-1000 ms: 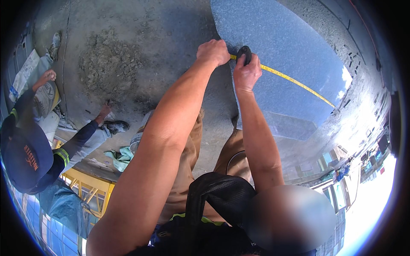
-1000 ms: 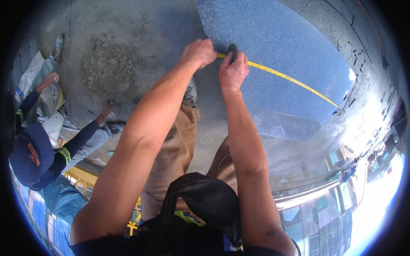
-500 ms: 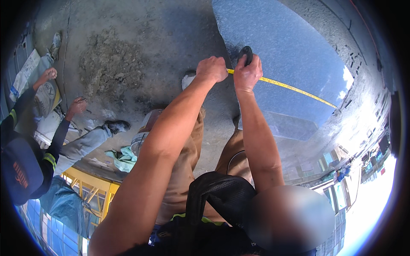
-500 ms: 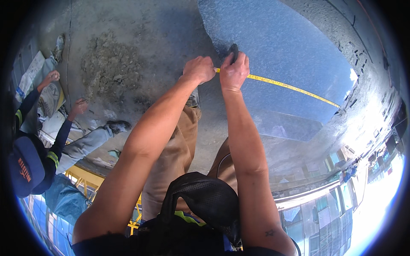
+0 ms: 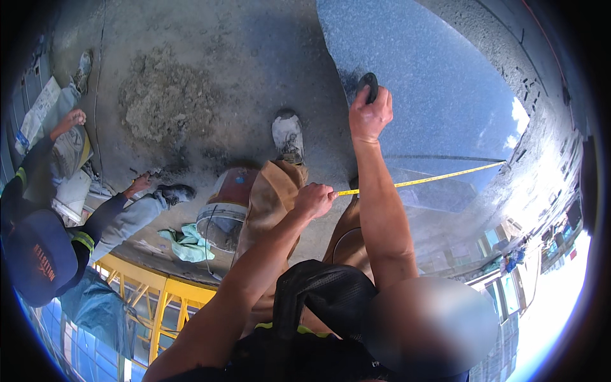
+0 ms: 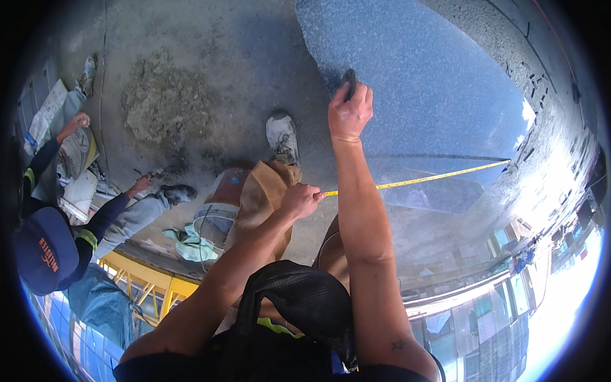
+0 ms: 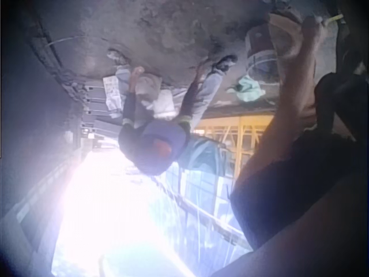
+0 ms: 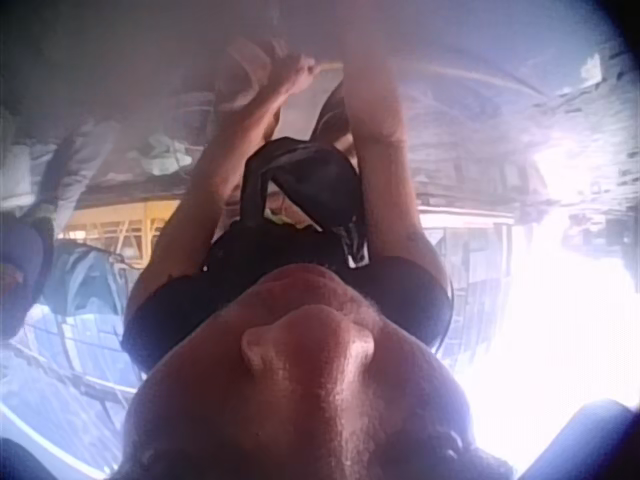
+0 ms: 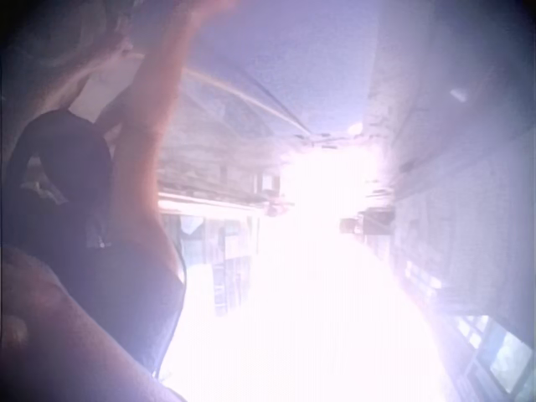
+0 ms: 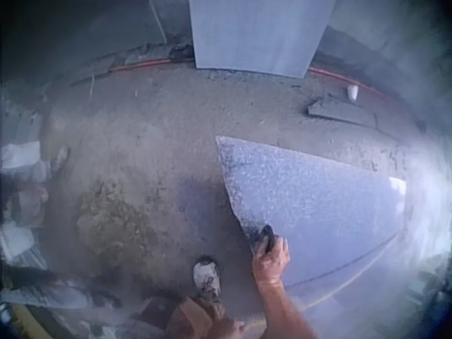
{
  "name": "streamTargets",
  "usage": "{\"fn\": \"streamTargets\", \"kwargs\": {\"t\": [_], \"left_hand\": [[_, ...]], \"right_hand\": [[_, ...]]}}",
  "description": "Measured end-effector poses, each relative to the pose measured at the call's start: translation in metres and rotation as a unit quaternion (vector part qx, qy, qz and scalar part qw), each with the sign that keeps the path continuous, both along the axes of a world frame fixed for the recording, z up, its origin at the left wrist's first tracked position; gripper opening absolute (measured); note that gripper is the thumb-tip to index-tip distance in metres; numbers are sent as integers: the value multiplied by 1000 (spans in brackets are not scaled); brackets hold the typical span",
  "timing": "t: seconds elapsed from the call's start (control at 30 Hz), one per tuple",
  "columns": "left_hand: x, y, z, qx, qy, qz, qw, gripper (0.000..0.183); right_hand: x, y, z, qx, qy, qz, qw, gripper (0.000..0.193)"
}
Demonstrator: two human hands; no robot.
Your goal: The person measures a large stone tile with a tape measure and marks it with a pencil. They then use a spirit level and a straight edge to draw a straight line across the tile surface.
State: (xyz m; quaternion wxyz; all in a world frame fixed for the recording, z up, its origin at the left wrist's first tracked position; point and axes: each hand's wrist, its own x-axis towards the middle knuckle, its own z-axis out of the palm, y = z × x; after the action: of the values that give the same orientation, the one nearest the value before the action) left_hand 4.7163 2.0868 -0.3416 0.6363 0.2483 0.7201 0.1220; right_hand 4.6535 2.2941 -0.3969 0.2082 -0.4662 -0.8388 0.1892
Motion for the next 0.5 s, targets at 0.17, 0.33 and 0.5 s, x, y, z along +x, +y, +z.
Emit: {"fn": "streamTargets", "kwargs": {"t": [0.17,0.33,0.5], "left_hand": [[2,-4,3,-3,-9,-11,1000,32],[-2,-6,5,6,-16,-15,1000,32],[6,-15,13,26,-22,0,999,31]], "right_hand": [[-1,-3,-2,1,0,-16,1000,12],[-3,-2,-4,15,6,-14,1000,12],[2,-6,3,16,5,-12,1000,12]]}}
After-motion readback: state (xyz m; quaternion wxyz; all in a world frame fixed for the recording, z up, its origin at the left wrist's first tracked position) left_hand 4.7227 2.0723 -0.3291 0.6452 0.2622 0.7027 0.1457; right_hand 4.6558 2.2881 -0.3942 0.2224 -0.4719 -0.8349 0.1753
